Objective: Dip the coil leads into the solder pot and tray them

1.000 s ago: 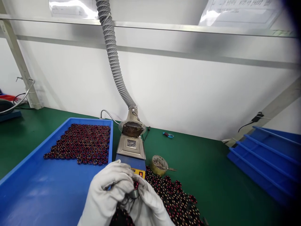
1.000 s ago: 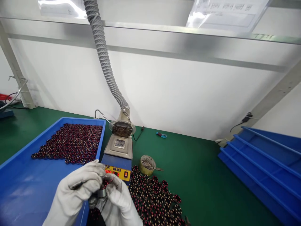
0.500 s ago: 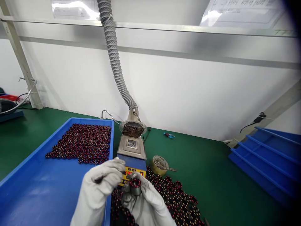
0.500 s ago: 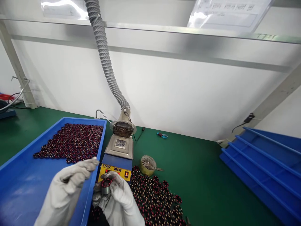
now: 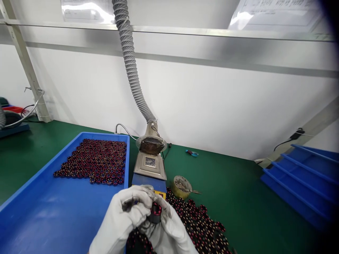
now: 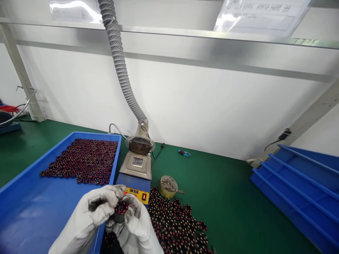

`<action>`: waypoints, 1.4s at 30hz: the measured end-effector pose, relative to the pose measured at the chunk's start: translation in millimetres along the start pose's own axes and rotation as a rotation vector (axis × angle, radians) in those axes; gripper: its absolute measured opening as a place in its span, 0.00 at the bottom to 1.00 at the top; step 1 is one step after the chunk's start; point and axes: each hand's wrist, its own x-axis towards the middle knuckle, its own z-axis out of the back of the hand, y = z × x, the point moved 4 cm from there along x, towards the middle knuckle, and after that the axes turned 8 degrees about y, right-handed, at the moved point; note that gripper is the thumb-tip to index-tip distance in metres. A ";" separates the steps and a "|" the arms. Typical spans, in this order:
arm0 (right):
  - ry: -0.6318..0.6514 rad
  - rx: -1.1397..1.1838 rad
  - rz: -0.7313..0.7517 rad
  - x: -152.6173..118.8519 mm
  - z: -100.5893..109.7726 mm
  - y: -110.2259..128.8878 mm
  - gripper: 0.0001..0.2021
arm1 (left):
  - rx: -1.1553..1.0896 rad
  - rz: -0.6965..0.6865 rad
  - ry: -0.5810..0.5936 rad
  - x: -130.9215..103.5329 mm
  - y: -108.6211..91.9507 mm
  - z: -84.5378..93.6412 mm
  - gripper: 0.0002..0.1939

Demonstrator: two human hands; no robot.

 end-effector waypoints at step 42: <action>-0.228 -0.175 0.193 -3.8 -9.1 -2.1 0.12 | 0.472 -0.352 0.019 0.1 -25.8 7.4 0.04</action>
